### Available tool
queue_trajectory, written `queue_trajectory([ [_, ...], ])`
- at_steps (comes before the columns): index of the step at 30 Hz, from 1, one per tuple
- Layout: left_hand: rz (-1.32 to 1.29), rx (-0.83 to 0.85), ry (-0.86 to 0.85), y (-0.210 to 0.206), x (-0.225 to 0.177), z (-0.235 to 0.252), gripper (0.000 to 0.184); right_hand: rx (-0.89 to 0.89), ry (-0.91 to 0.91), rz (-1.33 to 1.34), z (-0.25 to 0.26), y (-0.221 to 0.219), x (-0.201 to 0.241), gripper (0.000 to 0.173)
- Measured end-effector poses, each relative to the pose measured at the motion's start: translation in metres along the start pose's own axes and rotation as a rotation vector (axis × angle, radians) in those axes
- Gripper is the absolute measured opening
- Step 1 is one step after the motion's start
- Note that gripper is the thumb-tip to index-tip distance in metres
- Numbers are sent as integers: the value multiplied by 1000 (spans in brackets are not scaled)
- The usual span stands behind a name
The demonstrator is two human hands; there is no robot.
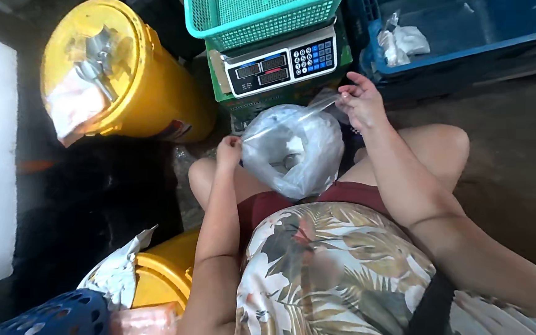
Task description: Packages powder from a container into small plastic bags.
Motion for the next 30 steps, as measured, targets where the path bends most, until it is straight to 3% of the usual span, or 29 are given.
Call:
queue_trajectory([
  [2, 195, 70, 25, -11, -8, -1, 48, 40, 183, -95, 1, 6, 8, 56],
  [4, 278, 35, -23, -18, -25, -5, 55, 96, 300, -206, -2, 5, 14, 58],
  [11, 116, 179, -532, -65, -103, -29, 62, 421, 329, -321, -26, -29, 15, 62],
  [13, 132, 265, -714, -81, -118, -36, 70, 544, 334, -363, -34, -38, 17, 66],
  [15, 154, 360, -812, -94, -121, -40, 66, 623, 352, -445, -41, -46, 19, 69],
  [17, 119, 405, -813, -101, -113, -40, 53, 633, 358, -534, -43, -48, 18, 71],
  [20, 23, 280, -785, -105, -90, -34, 20, 634, 250, -641, -37, -48, 5, 77],
  [22, -13, 117, -697, -107, -81, -31, 24, 585, 202, -685, -30, -47, -19, 71],
  [25, -32, -40, -629, -108, -82, -35, 38, 454, 42, -656, -28, -49, -34, 35],
  [27, -48, 38, -579, -115, -84, -43, 40, 314, -36, -547, -27, -51, -27, 23],
  [30, -206, 326, -345, -138, -77, -47, 49, 217, -109, -360, -31, -57, -19, 27],
])
Point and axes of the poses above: each hand's wrist, its own z-axis towards the middle knuckle, its own y-axis out of the back of the hand, x = y × z, the point moved 4 cm from there along z, towards the middle knuckle, and after that the axes turned 7 degrees about -z, right-handed, at the moved point
